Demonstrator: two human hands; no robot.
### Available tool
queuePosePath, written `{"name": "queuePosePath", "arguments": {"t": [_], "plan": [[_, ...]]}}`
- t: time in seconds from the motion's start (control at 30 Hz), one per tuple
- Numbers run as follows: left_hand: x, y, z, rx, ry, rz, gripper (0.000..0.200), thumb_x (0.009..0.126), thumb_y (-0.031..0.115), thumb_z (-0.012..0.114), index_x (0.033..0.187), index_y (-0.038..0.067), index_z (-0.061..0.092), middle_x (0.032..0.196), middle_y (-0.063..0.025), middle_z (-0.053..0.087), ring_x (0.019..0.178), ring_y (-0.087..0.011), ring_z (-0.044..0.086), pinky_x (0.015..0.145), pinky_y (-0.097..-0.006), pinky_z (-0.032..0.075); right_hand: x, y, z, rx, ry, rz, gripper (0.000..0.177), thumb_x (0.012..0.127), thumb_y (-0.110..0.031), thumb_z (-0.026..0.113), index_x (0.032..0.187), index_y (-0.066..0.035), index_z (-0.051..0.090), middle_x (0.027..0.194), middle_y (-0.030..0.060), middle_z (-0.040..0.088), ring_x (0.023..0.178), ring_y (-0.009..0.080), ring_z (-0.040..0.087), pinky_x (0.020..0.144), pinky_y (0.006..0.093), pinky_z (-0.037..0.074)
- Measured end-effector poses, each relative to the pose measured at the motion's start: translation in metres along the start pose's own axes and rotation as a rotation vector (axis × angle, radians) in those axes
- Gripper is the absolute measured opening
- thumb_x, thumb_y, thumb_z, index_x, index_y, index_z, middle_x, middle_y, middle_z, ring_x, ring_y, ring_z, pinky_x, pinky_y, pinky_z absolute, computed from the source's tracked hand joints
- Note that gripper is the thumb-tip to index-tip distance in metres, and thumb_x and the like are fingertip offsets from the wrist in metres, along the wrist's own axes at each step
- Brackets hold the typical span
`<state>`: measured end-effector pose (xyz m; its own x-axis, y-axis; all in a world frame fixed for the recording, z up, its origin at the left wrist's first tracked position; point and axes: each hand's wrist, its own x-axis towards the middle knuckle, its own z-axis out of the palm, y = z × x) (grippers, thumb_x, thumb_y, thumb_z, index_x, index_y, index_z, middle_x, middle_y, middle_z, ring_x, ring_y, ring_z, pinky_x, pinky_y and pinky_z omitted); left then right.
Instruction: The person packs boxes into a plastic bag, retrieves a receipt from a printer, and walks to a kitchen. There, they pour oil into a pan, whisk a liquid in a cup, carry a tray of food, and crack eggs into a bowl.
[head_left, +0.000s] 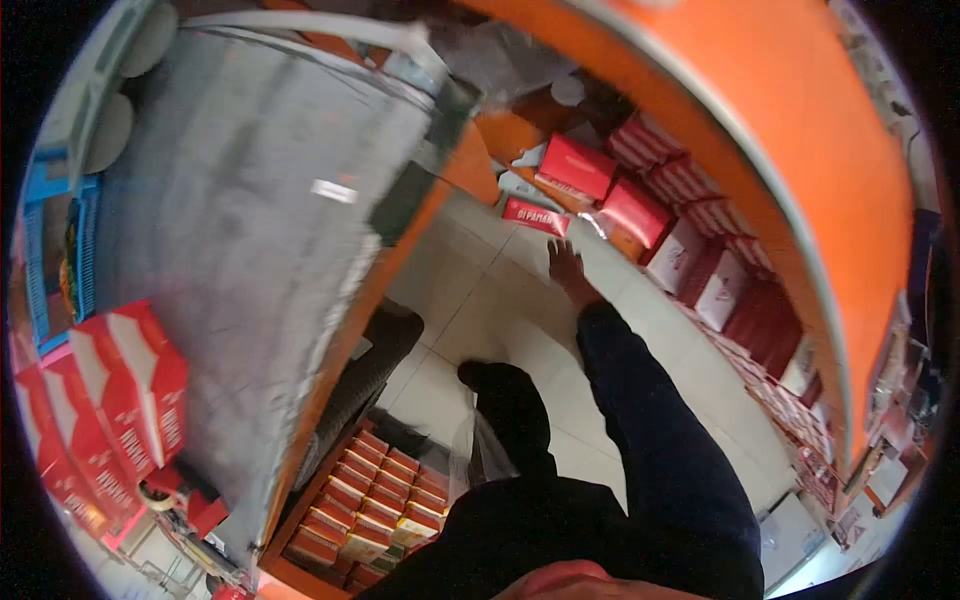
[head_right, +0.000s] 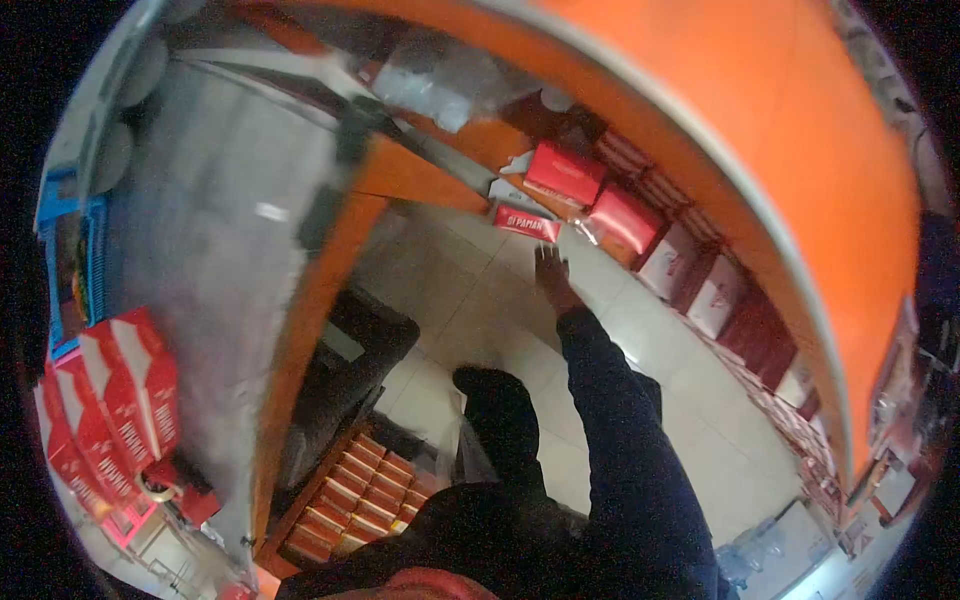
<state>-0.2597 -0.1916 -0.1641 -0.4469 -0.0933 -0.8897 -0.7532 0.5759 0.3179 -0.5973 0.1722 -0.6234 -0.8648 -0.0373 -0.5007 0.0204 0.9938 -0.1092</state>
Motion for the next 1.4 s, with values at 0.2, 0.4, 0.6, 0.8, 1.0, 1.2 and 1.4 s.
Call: {"name": "queuePosePath", "arguments": {"t": [0.2, 0.4, 0.6, 0.8, 1.0, 1.2, 1.4], "plan": [[0.040, -0.011, 0.043, -0.054, 0.088, -0.152, 0.050, 0.072, 0.006, 0.060, 0.121, 0.003, 0.050, 0.110, -0.0186, 0.058, 0.102, -0.0337, 0.056, 0.085, -0.0396, 0.044, 0.108, 0.002, 0.022, 0.062, 0.224, -0.048, 0.070, 0.075, -0.023, 0.063, 0.135, -0.007, 0.033, 0.124, 0.0156, 0.052, 0.114, 0.0328, 0.050, 0.085, 0.0443, 0.049], [0.021, -0.002, 0.064, -0.159, 0.179, -0.181, 0.049, 0.072, 0.006, 0.061, 0.120, 0.003, 0.050, 0.109, -0.0183, 0.058, 0.103, -0.0332, 0.056, 0.085, -0.0394, 0.044, -0.033, 0.014, 0.119, 0.396, -0.013, -0.275, 0.025, 0.074, -0.017, 0.059, 0.094, -0.003, 0.062, 0.089, 0.0202, 0.063, 0.083, 0.0374, 0.061, 0.074, 0.0438, 0.048], [-0.010, 0.023, 0.070, -0.275, 0.244, -0.144, 0.048, 0.072, 0.006, 0.061, 0.119, 0.003, 0.051, 0.109, -0.0180, 0.059, 0.103, -0.0327, 0.055, 0.086, -0.0392, 0.044, -0.171, -0.011, -0.084, 0.608, 0.177, -0.139, 0.032, 0.071, -0.009, 0.058, 0.102, -0.001, 0.058, 0.100, 0.0222, 0.058, 0.092, 0.0391, 0.057, 0.080, 0.0450, 0.046], [-0.040, 0.045, 0.072, -0.409, 0.356, -0.097, 0.047, 0.072, 0.006, 0.061, 0.119, 0.002, 0.051, 0.108, -0.0177, 0.059, 0.103, -0.0321, 0.055, 0.086, -0.0390, 0.043, -0.099, -0.018, -0.245, 0.139, 0.226, -0.233, 0.040, 0.073, -0.008, 0.058, 0.112, -0.004, 0.054, 0.115, 0.0178, 0.053, 0.103, 0.0351, 0.054, 0.083, 0.0436, 0.048], [-0.079, 0.083, 0.076, -0.647, 0.556, -0.019, 0.047, 0.072, 0.007, 0.062, 0.118, 0.002, 0.052, 0.107, -0.0175, 0.059, 0.104, -0.0316, 0.055, 0.086, -0.0388, 0.043, -0.015, -0.025, -0.338, 0.037, 0.314, 0.050, 0.048, 0.088, -0.019, 0.046, 0.134, -0.009, 0.037, 0.132, 0.0159, 0.041, 0.122, 0.0277, 0.040, 0.099, 0.0481, 0.033], [-0.133, 0.196, 0.089, -1.041, 1.000, 0.398, 0.046, 0.073, 0.007, 0.062, 0.117, 0.001, 0.052, 0.107, -0.0172, 0.059, 0.104, -0.0311, 0.055, 0.086, -0.0386, 0.043, -0.231, -0.046, -0.415, 0.980, -1.065, -0.069, 0.099, 0.074, -0.074, 0.047, 0.134, 0.002, 0.031, 0.125, 0.0305, 0.045, 0.107, 0.0425, 0.053, 0.076, 0.0617, 0.048], [-0.113, 0.250, 0.116, -0.306, 0.082, 0.740, 0.036, 0.082, 0.018, 0.062, 0.114, 0.003, 0.055, 0.126, -0.0138, 0.049, 0.113, -0.0272, 0.050, 0.098, -0.0360, 0.036, -0.383, -0.071, -0.475, 1.774, -1.556, 0.185, 0.076, 0.082, -0.058, 0.055, 0.131, -0.003, 0.038, 0.116, 0.0218, 0.055, 0.102, 0.0343, 0.057, 0.081, 0.0477, 0.050]]}}
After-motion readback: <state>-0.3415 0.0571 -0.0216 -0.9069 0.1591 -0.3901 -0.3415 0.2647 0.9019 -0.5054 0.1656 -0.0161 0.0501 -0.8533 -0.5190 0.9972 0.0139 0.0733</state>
